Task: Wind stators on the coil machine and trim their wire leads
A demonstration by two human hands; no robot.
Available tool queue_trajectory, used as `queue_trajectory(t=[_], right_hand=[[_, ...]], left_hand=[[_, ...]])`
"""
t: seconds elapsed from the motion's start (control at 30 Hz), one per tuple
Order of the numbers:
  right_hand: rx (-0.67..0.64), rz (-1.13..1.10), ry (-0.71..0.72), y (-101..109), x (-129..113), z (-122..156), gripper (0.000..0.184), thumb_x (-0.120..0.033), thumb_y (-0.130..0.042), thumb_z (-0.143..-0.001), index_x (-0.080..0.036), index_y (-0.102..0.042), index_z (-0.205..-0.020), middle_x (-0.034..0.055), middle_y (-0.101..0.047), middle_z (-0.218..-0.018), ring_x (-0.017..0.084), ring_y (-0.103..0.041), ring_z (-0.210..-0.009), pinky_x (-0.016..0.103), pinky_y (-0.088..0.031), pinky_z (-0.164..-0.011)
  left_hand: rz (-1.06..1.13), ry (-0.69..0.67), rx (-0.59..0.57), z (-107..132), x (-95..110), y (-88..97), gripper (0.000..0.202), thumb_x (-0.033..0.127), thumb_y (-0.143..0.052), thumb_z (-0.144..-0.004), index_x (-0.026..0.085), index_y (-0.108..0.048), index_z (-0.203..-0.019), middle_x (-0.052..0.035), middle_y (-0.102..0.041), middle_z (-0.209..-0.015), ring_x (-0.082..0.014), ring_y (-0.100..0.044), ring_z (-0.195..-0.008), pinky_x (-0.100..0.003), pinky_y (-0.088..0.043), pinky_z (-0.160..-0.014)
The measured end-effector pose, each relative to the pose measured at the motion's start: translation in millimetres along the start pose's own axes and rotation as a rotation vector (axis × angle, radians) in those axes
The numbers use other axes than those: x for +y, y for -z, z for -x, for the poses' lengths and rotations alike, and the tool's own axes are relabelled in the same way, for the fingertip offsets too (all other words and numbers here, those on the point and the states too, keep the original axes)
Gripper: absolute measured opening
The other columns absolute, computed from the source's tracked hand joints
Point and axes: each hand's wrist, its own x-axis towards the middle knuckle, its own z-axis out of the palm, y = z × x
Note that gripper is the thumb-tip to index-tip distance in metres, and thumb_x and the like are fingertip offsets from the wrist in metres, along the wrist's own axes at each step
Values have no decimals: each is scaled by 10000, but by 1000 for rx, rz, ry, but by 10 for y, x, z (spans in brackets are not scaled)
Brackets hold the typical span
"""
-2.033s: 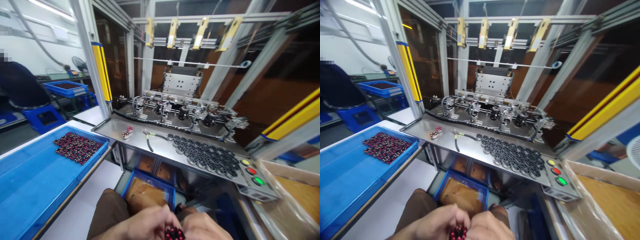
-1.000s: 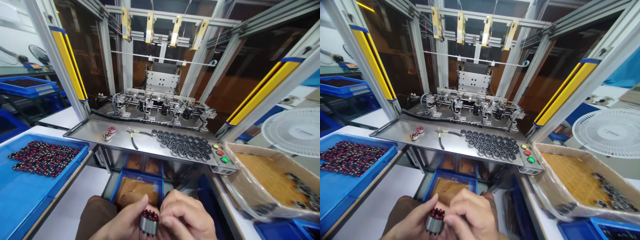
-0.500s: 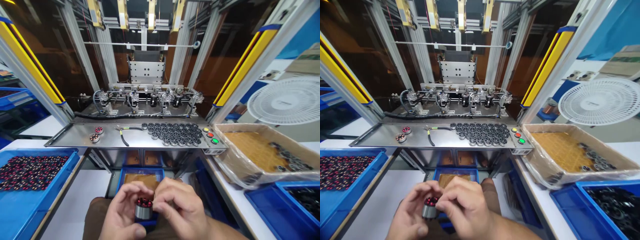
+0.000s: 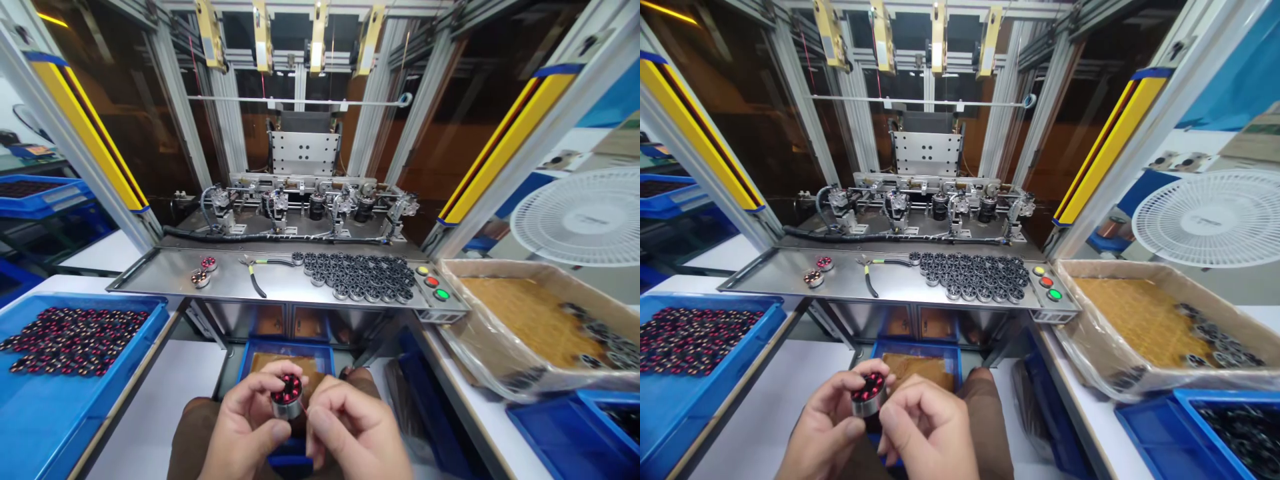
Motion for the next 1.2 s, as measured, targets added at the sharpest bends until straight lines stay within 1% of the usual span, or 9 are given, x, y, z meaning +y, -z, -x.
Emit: queue_trajectory(t=[0.1, 0.27, 0.5, 0.63, 0.7, 0.77, 0.93, 1.03, 1.2], right_hand=[[-122, -236, -230, -67, 159, -4, 425, -532, -705, -763, -150, -556, -651, -2, -595, -535, 75, -522, -437, 192, -395, -459], [-174, -322, -258, -95, 359, -23, 413, -505, -736, -746, -142, -556, -661, 7, -622, -544, 73, -554, -450, 184, -410, -480], [-326, -641, -331, -39, 430, -40, 552, -667, -582, -792, -118, -639, -808, 77, -647, -702, 154, -653, -648, 231, -460, -568], [-449, -665, -328, -53, 371, -80, 452, -546, -712, -742, -128, -649, -902, 44, -601, -750, 105, -566, -635, 213, -426, -614], [-376, -597, -254, -30, 345, -100, 453, -504, -784, -673, -144, -650, -912, 26, -580, -762, 96, -540, -636, 212, -427, -626], [-242, -365, -40, 25, 331, -111, 449, -482, -806, -650, -165, -660, -933, 36, -586, -804, 133, -559, -702, 248, -459, -660], [26, 330, 629, 186, 291, -90, 369, -189, -745, -734, -219, -651, -1090, 76, -622, -902, 204, -614, -806, 300, -526, -672], [12, 475, 755, 245, 239, -75, 446, -85, -690, -741, -215, -612, -1160, 87, -633, -940, 209, -636, -821, 307, -547, -689], [-40, 451, 766, 293, 138, -63, 369, -269, -715, -800, -196, -616, -1148, 100, -617, -915, 221, -627, -800, 336, -553, -661]], left_hand=[[75, 34, 58, -15, 26, -23, 286, 264, -881, -596, 261, -746, -848, -37, -739, -1055, -214, -714, -946, -284, -530, -846], [124, 50, 61, -9, 50, -49, 291, 261, -890, -581, 254, -739, -829, -33, -738, -1045, -211, -720, -932, -295, -529, -845], [-30, -23, -89, -21, -4, 135, 261, 320, -850, -642, 266, -740, -873, -58, -738, -1077, -249, -648, -1092, -357, -484, -939], [-123, -109, -241, -35, -53, 207, 336, 300, -836, -658, 301, -730, -977, -72, -721, -1160, -313, -535, -1263, -474, -379, -1061], [-234, -182, -205, -32, -48, 245, 660, 344, -889, -557, 313, -655, -1174, -88, -599, -1364, -331, -431, -1349, -448, -321, -1109], [-380, -206, -84, -12, -9, 266, 887, 423, -911, -466, 290, -584, -1279, -102, -525, -1428, -331, -454, -1320, -375, -360, -1086], [-685, -89, -109, 52, 140, 131, 569, 407, -860, -562, 236, -719, -1086, -84, -726, -992, -268, -670, -886, -305, -545, -793], [-777, -123, -111, 37, 181, 14, 456, 344, -843, -612, 249, -740, -1045, -65, -745, -915, -234, -682, -813, -275, -547, -751], [-863, -291, -121, 11, 220, -33, 390, 272, -810, -681, 278, -719, -1060, -58, -755, -974, -230, -701, -890, -266, -536, -821]])
